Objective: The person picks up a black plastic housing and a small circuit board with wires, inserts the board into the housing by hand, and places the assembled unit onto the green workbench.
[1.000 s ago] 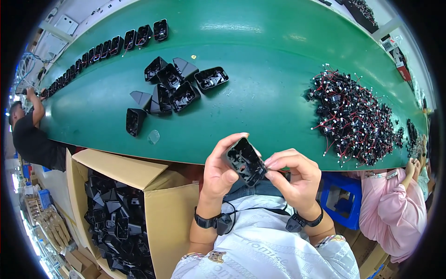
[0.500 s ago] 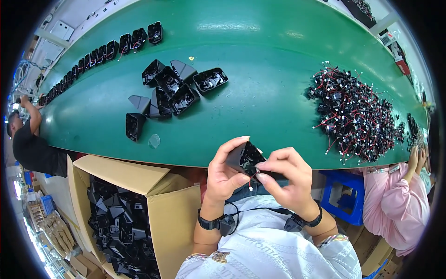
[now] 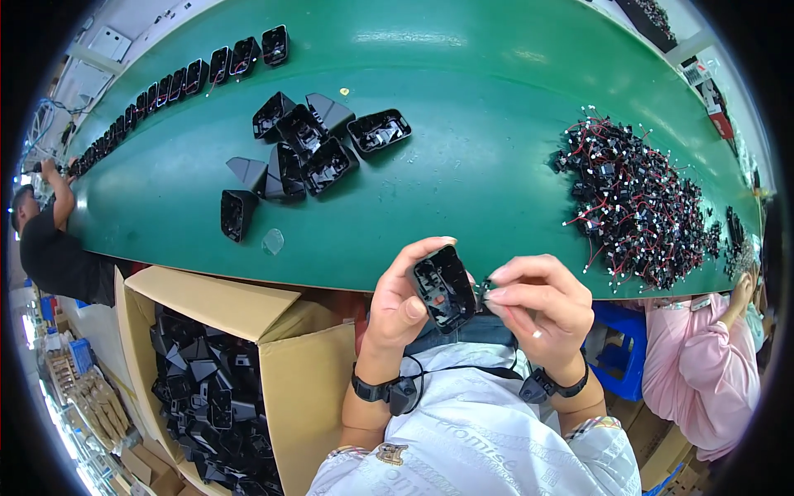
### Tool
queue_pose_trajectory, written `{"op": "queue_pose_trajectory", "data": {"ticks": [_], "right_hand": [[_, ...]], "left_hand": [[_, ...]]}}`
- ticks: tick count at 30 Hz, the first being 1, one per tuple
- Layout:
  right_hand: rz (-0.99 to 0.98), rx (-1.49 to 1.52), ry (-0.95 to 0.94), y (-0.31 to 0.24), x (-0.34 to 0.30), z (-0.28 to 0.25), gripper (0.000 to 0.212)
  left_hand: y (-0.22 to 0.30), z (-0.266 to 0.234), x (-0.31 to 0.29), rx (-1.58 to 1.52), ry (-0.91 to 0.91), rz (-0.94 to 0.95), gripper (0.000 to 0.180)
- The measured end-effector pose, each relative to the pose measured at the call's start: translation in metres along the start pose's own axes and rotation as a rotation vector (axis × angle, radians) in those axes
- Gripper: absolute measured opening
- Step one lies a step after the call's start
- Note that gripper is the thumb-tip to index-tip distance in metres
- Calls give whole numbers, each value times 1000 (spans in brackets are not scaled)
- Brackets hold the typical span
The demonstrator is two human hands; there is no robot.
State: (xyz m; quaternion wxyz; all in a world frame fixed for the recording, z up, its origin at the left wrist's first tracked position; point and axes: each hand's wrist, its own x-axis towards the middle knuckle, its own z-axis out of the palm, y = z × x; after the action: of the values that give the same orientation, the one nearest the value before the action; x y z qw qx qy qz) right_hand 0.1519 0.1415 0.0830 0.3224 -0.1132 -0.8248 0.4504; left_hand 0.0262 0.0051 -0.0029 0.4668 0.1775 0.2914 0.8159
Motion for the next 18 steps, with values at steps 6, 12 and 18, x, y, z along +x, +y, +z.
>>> {"op": "queue_pose_trajectory", "data": {"ticks": [6,12,18], "right_hand": [[-116,22,-112,-1,7,3,29],[-218,-31,-145,5,10,4,25],[-158,-23,-213,2,14,-5,26]], "left_hand": [[1,-2,-1,47,-40,-51,92],[-2,-1,-4,5,-64,-95,91],[0,-1,-2,4,-90,-187,88]]}}
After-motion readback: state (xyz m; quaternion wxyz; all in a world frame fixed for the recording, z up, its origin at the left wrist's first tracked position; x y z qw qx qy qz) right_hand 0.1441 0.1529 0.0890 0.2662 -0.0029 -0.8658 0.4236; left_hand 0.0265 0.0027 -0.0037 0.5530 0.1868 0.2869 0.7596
